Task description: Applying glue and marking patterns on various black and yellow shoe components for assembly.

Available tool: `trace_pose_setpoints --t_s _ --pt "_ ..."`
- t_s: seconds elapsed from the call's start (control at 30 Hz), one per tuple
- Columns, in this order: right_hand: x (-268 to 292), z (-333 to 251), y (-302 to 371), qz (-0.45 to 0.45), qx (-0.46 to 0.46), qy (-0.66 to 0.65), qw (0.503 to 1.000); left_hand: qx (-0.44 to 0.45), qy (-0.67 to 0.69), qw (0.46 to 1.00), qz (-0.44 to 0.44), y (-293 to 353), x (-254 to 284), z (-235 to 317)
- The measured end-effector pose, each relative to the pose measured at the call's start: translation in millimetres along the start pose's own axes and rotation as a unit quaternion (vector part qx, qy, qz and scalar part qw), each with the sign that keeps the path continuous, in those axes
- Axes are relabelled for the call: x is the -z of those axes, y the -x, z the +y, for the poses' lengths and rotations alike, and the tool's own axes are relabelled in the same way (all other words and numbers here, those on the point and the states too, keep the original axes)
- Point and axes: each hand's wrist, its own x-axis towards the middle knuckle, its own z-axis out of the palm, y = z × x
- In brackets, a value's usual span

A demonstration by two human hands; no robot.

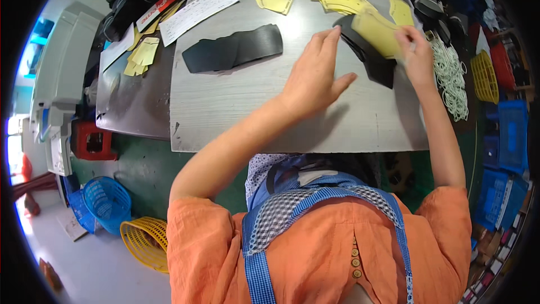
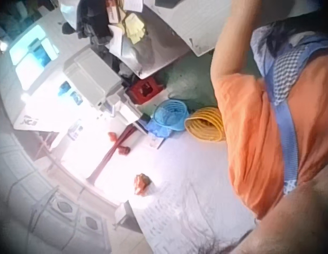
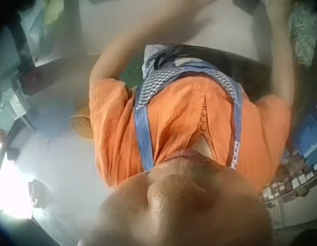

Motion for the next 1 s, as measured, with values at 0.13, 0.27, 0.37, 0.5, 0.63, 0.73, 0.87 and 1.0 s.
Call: trace_pose_setpoints --t_s 0.13,0.27,0.37,0.5,0.63,0.73,0.87,1.0 --pt "-8.7 -77.3 51.6 -0.099 -0.044 -0.399 0.911 0.150 0.406 0.901 0.042 10.9 18.9 10.7" --pt "-20.7 -99.6 74.4 -0.073 0.117 -0.228 0.964 -0.127 -0.023 0.966 0.223 34.8 37.1 8.2" --pt "-4.7 -112.7 83.7 -0.343 -0.105 -0.435 0.826 -0.173 -0.161 0.961 0.143 61.7 46.8 19.2" --pt "-26.5 -109.2 103.0 -0.269 -0.089 -0.342 0.896 -0.073 -0.294 0.946 0.115 85.6 72.6 -27.0" --pt "-6.4 -74.7 98.9 -0.135 -0.116 -0.316 0.932 0.142 -0.350 0.925 -0.040 113.6 111.3 -31.1" --pt "-0.9 -72.2 97.4 -0.103 -0.114 -0.349 0.924 0.074 -0.255 0.955 -0.128 130.5 91.6 9.5" --pt "-3.3 -74.6 101.7 -0.137 -0.111 -0.334 0.926 0.025 -0.160 0.975 -0.154 128.4 67.1 39.8" --pt "-19.8 -92.9 106.2 -0.217 -0.109 -0.323 0.914 -0.090 -0.089 0.992 0.017 126.2 47.0 21.2"
